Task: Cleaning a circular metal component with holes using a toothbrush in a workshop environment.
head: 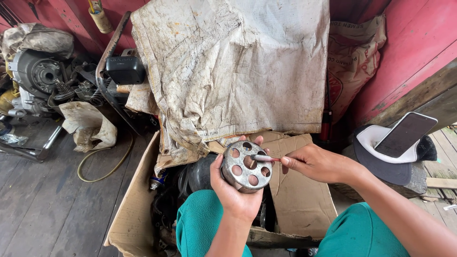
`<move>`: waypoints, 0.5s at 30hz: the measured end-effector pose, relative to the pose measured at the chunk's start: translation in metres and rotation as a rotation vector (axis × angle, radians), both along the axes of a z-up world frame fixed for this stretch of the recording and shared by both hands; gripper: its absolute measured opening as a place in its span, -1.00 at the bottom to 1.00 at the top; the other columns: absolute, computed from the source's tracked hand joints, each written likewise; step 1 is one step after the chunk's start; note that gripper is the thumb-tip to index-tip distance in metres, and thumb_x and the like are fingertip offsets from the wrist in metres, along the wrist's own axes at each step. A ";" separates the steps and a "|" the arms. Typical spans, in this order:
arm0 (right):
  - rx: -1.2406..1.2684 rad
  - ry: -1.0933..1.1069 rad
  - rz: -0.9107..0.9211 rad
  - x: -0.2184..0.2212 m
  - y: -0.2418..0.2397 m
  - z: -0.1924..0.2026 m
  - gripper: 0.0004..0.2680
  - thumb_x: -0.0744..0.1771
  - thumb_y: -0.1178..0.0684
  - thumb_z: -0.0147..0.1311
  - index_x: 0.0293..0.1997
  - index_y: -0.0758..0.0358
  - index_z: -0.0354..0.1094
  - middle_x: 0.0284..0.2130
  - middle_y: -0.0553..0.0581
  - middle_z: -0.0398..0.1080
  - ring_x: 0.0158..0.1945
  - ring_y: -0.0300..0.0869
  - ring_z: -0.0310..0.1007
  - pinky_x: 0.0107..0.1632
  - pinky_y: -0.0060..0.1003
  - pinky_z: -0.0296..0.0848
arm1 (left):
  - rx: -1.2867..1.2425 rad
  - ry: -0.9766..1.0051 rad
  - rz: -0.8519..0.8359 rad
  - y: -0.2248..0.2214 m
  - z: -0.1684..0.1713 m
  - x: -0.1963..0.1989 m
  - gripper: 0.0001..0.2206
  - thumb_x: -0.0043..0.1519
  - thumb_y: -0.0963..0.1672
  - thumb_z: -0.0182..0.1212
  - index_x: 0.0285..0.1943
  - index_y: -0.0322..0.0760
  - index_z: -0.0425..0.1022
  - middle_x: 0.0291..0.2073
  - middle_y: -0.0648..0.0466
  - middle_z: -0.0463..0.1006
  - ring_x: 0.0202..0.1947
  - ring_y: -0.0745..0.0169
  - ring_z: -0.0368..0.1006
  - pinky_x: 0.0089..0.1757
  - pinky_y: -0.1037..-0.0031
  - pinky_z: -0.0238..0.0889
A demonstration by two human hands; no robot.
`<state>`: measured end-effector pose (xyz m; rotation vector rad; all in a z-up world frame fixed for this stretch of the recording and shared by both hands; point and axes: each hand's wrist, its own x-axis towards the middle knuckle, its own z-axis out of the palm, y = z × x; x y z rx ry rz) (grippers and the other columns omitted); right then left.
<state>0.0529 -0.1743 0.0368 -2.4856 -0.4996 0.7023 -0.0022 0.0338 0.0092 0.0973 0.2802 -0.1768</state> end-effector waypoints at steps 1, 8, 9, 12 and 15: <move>0.000 0.001 -0.001 0.001 -0.001 0.000 -0.61 0.37 -0.27 -0.18 -0.19 0.10 0.65 -0.47 -0.10 0.58 -0.40 -0.38 0.38 -0.24 -0.35 0.41 | 0.000 0.001 -0.001 0.000 0.000 0.000 -0.51 0.18 0.09 -0.02 0.12 -0.24 0.49 0.13 -0.38 0.53 -0.12 -0.16 0.49 -0.09 0.15 0.30; 0.024 -0.009 0.025 -0.002 0.001 0.003 -0.61 0.37 -0.26 -0.19 -0.18 0.08 0.66 -0.40 -0.10 0.66 -0.35 -0.39 0.51 -0.20 -0.39 0.45 | 0.016 -0.023 0.004 0.001 0.000 0.000 -0.50 0.19 0.10 -0.04 0.13 -0.25 0.48 0.12 -0.36 0.54 -0.09 -0.18 0.49 -0.08 0.12 0.32; 0.016 -0.004 0.024 -0.002 0.002 0.003 -0.62 0.38 -0.25 -0.19 -0.17 0.08 0.66 -0.44 -0.10 0.63 -0.39 -0.39 0.45 -0.23 -0.38 0.42 | 0.008 -0.015 0.001 0.001 0.000 0.000 -0.51 0.19 0.10 -0.04 0.12 -0.24 0.48 0.12 -0.34 0.54 -0.09 -0.17 0.49 -0.09 0.15 0.32; -0.059 -0.035 -0.009 0.002 -0.001 -0.001 -0.59 0.37 -0.30 -0.22 -0.17 0.07 0.63 -0.36 -0.05 0.67 -0.30 -0.31 0.59 -0.14 -0.36 0.46 | -0.005 -0.006 0.010 0.001 0.000 0.000 -0.52 0.17 0.09 -0.01 0.10 -0.25 0.48 0.11 -0.35 0.53 -0.10 -0.21 0.47 -0.05 0.12 0.30; 0.017 -0.027 0.041 -0.004 0.000 0.002 -0.62 0.37 -0.26 -0.18 -0.17 0.08 0.65 -0.39 -0.08 0.66 -0.35 -0.35 0.53 -0.21 -0.36 0.44 | 0.035 -0.001 -0.018 0.002 0.000 0.000 -0.50 0.18 0.11 -0.05 0.13 -0.20 0.48 0.12 -0.31 0.55 -0.05 -0.21 0.50 -0.12 0.17 0.30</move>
